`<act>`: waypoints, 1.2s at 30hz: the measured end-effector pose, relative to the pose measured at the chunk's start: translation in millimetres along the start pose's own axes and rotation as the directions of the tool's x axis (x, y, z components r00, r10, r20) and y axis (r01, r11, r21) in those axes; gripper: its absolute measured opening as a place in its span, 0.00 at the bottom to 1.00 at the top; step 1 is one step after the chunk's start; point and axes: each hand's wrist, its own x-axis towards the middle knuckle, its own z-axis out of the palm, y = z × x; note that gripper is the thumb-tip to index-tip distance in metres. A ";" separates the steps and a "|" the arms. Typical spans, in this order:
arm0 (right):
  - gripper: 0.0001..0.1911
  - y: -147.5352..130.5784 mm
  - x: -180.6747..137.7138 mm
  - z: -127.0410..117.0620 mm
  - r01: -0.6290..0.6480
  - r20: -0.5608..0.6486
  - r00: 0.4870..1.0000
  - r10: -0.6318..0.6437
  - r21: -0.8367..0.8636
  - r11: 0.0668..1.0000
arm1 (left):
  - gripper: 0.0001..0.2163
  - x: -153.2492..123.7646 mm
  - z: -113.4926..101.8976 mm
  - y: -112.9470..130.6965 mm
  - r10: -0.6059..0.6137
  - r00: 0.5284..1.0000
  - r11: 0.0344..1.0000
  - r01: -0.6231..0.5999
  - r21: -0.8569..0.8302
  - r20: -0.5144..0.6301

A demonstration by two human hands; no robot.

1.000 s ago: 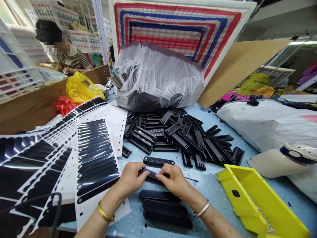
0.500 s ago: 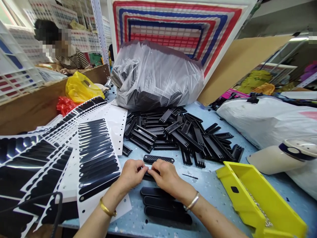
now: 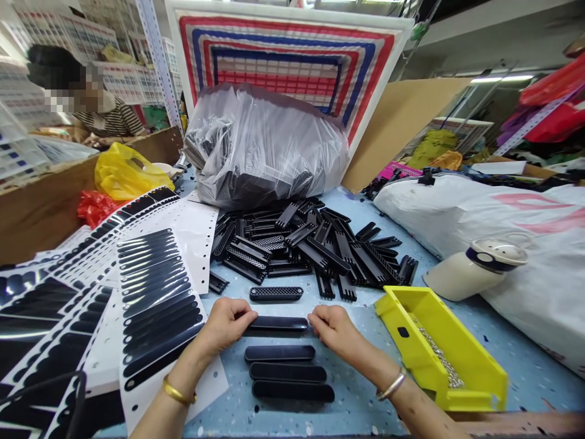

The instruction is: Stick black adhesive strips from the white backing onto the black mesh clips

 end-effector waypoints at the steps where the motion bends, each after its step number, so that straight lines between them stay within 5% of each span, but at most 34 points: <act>1: 0.21 0.2 4.7 -4.1 -0.010 -0.015 1.000 0.010 -0.004 1.000 | 0.16 0.2 -0.3 -0.4 -0.009 1.000 1.000 0.009 -0.005 0.006; 8: 0.11 -6.3 53.4 -23.4 -0.013 -0.075 0.997 0.003 -0.127 0.992 | 0.12 -3.8 2.2 4.1 0.093 0.995 0.984 -0.087 0.158 -0.031; 17: 0.10 -27.2 61.3 -13.5 0.158 0.205 0.972 -0.117 -0.198 0.967 | 0.10 -8.7 5.4 12.3 0.165 0.975 0.959 -0.194 0.205 0.148; 20: 0.12 -31.2 44.9 -17.2 0.184 0.252 0.959 -0.130 -0.204 0.962 | 0.14 -12.1 2.1 14.7 0.149 0.985 0.972 -0.163 0.168 0.089; 23: 0.13 -32.7 28.1 -20.2 0.221 0.300 0.940 -0.160 -0.180 0.959 | 0.13 -24.1 -12.5 17.4 0.171 0.980 0.981 -0.159 0.113 -0.101; 26: 0.15 -27.4 21.0 -22.6 0.239 0.280 0.941 -0.191 -0.151 0.959 | 0.10 -47.4 -40.6 7.6 0.232 0.869 0.972 -0.186 0.146 -0.438; 29: 0.19 -24.3 28.7 -26.9 0.254 0.166 0.958 -0.233 -0.122 0.959 | 0.10 -79.4 -72.2 -21.5 0.273 0.621 0.949 -0.049 0.310 -0.735; 31: 0.19 -31.8 39.9 -29.6 0.295 0.063 0.955 -0.290 -0.094 0.951 | 0.12 -101.1 -87.4 -46.5 0.259 0.493 0.929 0.109 0.354 -0.831; 34: 0.17 -61.7 59.8 -24.6 0.394 -0.062 0.917 -0.395 -0.024 0.919 | 0.15 -124.7 -95.4 -77.3 0.121 0.476 0.945 0.214 0.249 -0.871; 36: 0.16 -89.6 72.6 -10.1 0.446 -0.026 0.895 -0.445 0.056 0.893 | 0.17 -131.3 -93.8 -87.3 -0.002 0.412 0.974 0.208 0.092 -0.911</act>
